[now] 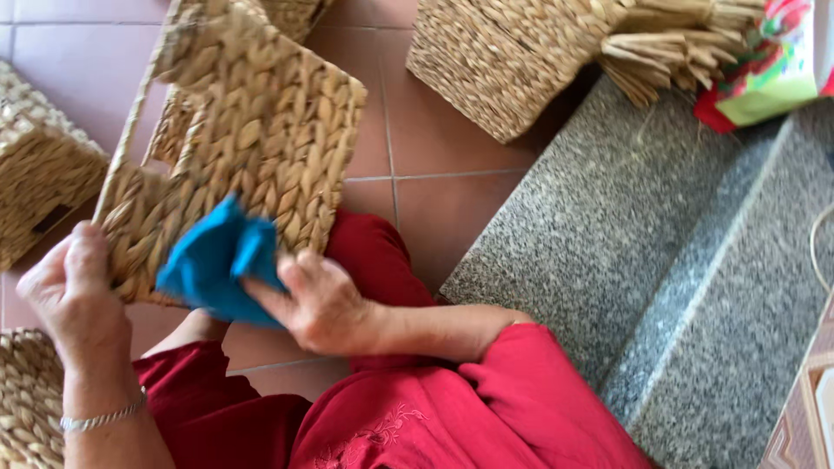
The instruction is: The person sits on the floor and wipes woven water-hyacinth storage baskets one at a time with a blue cloth, turning each basket to clean its sides, top, and interior, then sets it aside and picks up the next basket.
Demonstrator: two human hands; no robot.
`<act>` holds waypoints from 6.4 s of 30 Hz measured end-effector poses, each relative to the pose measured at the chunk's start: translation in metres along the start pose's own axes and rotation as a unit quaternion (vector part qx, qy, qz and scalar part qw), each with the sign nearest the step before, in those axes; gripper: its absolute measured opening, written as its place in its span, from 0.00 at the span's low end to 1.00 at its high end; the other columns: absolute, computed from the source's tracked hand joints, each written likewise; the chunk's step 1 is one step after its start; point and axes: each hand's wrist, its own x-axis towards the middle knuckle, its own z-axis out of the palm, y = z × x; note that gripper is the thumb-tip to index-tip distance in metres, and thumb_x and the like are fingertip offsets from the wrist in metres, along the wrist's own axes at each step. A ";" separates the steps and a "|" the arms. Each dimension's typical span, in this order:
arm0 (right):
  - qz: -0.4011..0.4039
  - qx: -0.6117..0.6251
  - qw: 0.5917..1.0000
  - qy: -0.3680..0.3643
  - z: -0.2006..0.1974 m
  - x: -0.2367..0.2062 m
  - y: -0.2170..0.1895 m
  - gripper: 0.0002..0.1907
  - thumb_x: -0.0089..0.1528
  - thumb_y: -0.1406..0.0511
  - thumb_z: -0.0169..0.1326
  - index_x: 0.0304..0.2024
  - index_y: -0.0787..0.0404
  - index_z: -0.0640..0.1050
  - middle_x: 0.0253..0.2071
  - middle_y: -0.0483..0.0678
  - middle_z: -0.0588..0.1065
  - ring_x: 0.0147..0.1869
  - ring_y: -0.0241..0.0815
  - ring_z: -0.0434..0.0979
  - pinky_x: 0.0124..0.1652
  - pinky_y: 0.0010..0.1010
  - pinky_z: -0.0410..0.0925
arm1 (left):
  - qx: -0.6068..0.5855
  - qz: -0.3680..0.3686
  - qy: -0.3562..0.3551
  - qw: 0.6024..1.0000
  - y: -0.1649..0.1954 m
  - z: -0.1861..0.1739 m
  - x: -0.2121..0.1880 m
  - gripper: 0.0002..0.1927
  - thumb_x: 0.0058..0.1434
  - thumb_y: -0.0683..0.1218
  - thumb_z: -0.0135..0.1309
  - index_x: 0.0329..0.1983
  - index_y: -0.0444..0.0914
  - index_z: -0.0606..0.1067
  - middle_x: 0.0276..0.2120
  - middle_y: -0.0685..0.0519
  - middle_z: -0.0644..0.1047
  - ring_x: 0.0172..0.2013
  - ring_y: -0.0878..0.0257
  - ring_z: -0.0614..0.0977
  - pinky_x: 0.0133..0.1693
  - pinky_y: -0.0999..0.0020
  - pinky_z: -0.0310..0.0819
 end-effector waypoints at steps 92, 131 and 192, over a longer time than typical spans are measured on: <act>-0.135 -0.036 0.988 0.059 0.027 0.069 0.065 0.23 0.66 0.68 0.55 0.65 0.57 0.75 0.58 0.64 0.70 0.58 0.66 0.73 0.51 0.50 0.73 | -0.002 0.102 0.034 0.994 0.006 0.024 0.029 0.06 0.83 0.42 0.54 0.51 0.33 0.75 0.39 0.60 0.77 0.37 0.76 0.73 0.43 0.78 0.70; 0.008 -0.095 0.995 0.025 0.006 0.024 0.064 0.26 0.64 0.72 0.56 0.66 0.63 0.74 0.46 0.62 0.69 0.45 0.60 0.73 0.35 0.47 0.69 | 0.011 0.040 0.012 0.999 0.025 0.011 0.003 0.22 0.85 0.48 0.51 0.32 0.32 0.71 0.28 0.64 0.67 0.31 0.75 0.62 0.32 0.75 0.55; 0.148 0.075 0.981 0.101 -0.002 0.079 0.147 0.15 0.66 0.62 0.62 0.53 0.60 0.79 0.44 0.55 0.75 0.49 0.57 0.77 0.48 0.44 0.70 | -0.040 0.033 -0.084 0.995 0.065 -0.001 0.014 0.06 0.74 0.36 0.54 0.51 0.37 0.75 0.41 0.57 0.78 0.40 0.72 0.79 0.41 0.76 0.77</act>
